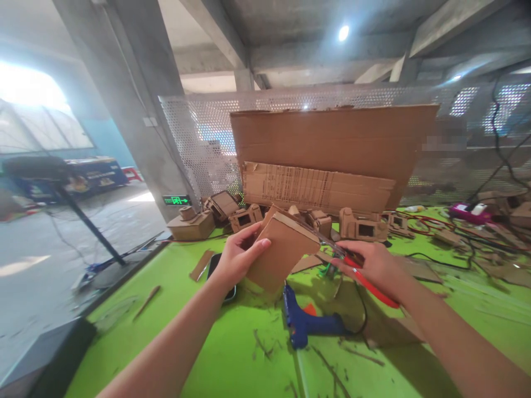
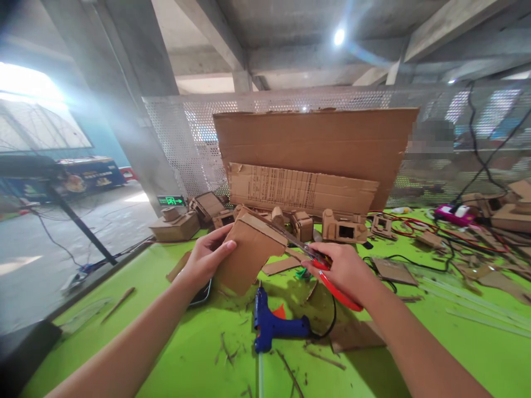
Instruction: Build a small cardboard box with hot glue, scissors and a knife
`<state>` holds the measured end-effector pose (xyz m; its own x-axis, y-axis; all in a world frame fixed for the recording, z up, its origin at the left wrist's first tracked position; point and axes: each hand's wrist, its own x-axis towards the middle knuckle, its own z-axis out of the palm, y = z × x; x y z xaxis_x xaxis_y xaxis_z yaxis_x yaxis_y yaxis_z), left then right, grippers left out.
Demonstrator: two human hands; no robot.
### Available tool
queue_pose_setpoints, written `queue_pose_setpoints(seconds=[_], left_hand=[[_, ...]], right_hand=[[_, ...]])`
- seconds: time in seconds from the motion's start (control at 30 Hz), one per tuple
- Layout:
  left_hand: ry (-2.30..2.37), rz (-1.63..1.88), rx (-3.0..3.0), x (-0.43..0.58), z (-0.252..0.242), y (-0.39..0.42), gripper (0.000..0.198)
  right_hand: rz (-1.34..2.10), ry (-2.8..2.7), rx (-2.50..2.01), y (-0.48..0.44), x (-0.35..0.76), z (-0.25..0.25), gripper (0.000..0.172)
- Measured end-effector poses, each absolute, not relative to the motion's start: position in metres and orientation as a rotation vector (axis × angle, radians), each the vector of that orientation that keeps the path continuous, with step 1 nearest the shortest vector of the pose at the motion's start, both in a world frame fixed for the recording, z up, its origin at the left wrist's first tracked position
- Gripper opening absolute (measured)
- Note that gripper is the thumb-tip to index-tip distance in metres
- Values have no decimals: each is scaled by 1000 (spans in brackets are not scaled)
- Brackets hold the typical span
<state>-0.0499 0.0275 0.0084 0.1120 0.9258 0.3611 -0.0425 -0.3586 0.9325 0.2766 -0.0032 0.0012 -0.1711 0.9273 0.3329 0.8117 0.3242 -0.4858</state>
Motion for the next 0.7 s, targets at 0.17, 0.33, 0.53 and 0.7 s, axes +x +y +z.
queue_pose_setpoints(seconds=[0.17,0.33,0.53,0.7], left_hand=[[918,1377,1454,-50,10,26,72],[947,1351,1481,-52,12,26,77],[977,1283,1627,-53,12,26,75],[1007,1288,1605,-48,12,24,76]], right_hand=[[255,-2126,-1464,-3,276,3,37],[282,-2150,-1384,-1,275,-5,35],[222,-2141,-1284,5,273,-21,38],[179,-2134,-1341,8,275,-22,26]])
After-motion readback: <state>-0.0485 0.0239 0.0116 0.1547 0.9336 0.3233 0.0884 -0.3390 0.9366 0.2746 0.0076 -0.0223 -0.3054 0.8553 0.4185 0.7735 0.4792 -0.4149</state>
